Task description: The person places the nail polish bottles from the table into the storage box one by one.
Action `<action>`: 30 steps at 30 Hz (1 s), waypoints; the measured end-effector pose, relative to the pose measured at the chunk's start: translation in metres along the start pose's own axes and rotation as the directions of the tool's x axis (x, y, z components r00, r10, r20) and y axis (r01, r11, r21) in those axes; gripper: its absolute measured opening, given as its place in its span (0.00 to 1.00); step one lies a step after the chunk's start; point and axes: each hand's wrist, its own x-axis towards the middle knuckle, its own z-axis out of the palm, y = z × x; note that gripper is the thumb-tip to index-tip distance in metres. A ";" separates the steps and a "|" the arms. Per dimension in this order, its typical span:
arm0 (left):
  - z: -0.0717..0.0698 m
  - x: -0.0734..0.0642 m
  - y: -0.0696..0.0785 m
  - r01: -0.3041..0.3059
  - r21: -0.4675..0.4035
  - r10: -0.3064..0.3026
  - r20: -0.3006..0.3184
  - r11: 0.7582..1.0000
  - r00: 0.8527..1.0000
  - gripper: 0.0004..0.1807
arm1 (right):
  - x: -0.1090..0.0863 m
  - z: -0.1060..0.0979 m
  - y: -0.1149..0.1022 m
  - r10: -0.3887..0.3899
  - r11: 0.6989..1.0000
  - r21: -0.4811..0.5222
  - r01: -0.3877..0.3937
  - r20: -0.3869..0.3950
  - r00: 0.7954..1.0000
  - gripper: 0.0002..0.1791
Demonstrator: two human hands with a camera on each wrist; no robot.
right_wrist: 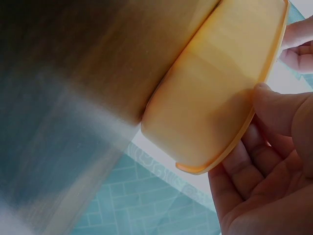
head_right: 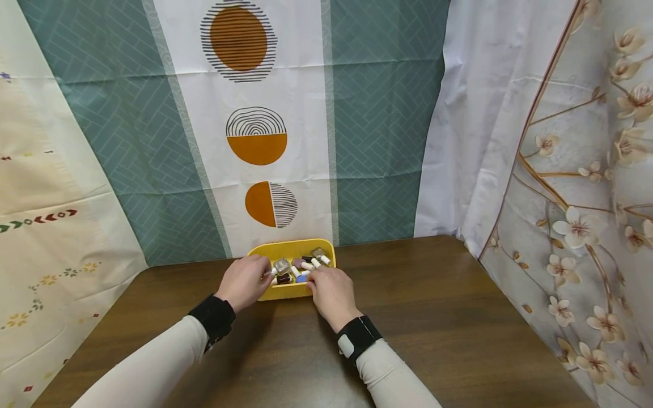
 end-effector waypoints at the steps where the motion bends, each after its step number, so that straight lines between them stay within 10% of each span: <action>1: 0.001 0.002 0.000 0.006 0.001 -0.006 0.009 1.000 1.000 0.11 | 0.000 0.000 0.000 0.000 1.000 0.000 0.000 0.001 1.000 0.05; 30: 0.020 0.037 -0.008 0.113 0.037 -0.118 0.208 0.993 0.971 0.09 | -0.001 -0.001 -0.001 0.009 1.000 0.004 -0.009 0.013 1.000 0.04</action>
